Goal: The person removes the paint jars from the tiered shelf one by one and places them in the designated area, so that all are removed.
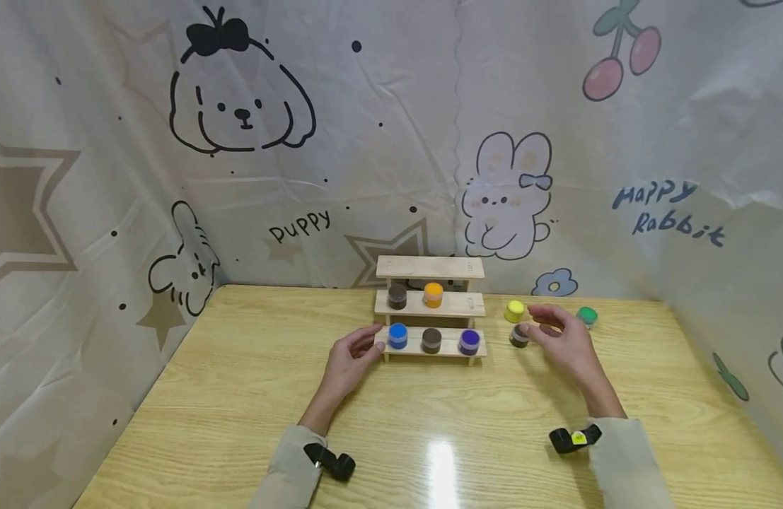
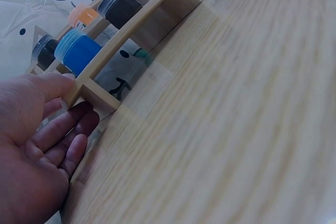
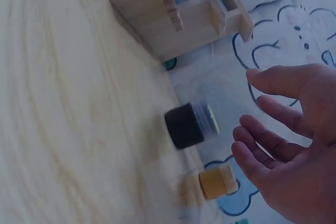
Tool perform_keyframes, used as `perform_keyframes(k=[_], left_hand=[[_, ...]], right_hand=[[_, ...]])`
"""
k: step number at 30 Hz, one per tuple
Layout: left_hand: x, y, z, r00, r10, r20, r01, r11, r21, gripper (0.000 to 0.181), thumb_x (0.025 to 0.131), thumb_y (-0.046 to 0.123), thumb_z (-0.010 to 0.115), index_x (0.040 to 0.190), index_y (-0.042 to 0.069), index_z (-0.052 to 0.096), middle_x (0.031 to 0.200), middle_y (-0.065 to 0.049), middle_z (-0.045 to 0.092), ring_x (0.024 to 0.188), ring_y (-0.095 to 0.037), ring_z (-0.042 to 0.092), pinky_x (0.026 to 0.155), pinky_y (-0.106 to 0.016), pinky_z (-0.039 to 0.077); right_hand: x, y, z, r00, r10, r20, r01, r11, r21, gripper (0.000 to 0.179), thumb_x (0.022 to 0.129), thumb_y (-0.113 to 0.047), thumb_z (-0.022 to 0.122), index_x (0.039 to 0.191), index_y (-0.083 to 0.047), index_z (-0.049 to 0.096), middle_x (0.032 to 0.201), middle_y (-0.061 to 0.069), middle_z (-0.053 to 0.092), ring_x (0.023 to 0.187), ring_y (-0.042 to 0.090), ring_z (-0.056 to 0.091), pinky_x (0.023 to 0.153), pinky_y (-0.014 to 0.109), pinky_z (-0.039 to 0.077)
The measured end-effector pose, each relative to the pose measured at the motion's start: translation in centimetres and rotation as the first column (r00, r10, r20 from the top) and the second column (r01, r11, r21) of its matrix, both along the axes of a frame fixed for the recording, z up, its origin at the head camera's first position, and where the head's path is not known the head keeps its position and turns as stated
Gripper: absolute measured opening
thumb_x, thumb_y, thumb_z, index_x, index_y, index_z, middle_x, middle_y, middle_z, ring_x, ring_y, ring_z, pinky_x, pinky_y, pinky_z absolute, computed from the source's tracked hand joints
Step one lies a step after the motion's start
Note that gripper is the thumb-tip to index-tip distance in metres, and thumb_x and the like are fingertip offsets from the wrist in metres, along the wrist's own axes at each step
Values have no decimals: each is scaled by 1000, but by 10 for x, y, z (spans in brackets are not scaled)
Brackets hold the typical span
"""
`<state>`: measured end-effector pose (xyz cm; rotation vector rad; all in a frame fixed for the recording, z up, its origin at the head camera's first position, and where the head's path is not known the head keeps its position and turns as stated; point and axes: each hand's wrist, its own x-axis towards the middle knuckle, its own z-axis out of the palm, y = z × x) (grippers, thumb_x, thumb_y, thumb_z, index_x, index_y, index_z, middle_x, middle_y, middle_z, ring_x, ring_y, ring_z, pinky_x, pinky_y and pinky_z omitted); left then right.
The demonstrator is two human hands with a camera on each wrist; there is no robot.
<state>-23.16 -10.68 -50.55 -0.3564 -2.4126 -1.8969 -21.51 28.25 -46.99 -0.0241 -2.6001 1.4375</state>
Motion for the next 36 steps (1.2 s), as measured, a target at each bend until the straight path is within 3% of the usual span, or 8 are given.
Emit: perform_keyframes(k=[4,10,14,19,27,36], left_hand=[[-9,-3,-18,1000,9,-5,-9,1000,-4,39,97,12,73,134,6,68,129,-14,70,118,-30,66,88,-25,53],[-9,-3,-19,1000,-3,-20,3,1000,0,38,97,13,73,134,6,68,129,-14,70,118,-30,66,86,-23,54],[-9,-3,-18,1000,4,-9,-4,1000,5,38,97,11,73,134,5,68,129,-14,69,118,-30,66,86,-22,53],[-6,0,-12,1000,1,-4,0,1000,10,39,97,5,71,135,-1,65,130,-19,68,119,-35,64,87,-24,53],[10,2,20,1000,-15,-5,15,1000,10,38,97,1,70,134,-6,64,129,-23,68,118,-37,64,88,-25,53],[11,3,17,1000,-17,-13,17,1000,19,38,97,1,69,134,-7,64,129,-24,67,119,-40,63,89,-27,53]], right_hand=[[0,-11,6,997,19,-75,-20,1000,-13,45,99,-19,71,136,4,59,136,22,59,126,36,56,105,41,47],[1,-28,12,989,67,-135,-71,997,-26,42,99,-19,72,133,2,61,132,20,62,121,33,58,104,37,48],[1,-41,16,981,109,-158,-117,992,-43,40,98,-16,73,131,3,62,130,19,64,120,33,60,103,42,49],[0,-60,25,968,164,-191,-183,979,-90,40,96,-9,74,131,4,61,130,21,63,121,36,60,104,49,47],[-14,-87,33,963,209,-168,-231,965,-122,45,95,-17,76,134,0,61,130,17,64,121,32,59,105,42,48],[-36,-111,32,961,229,-153,-246,963,-110,43,94,-13,77,132,0,63,129,18,64,119,35,61,105,47,48]])
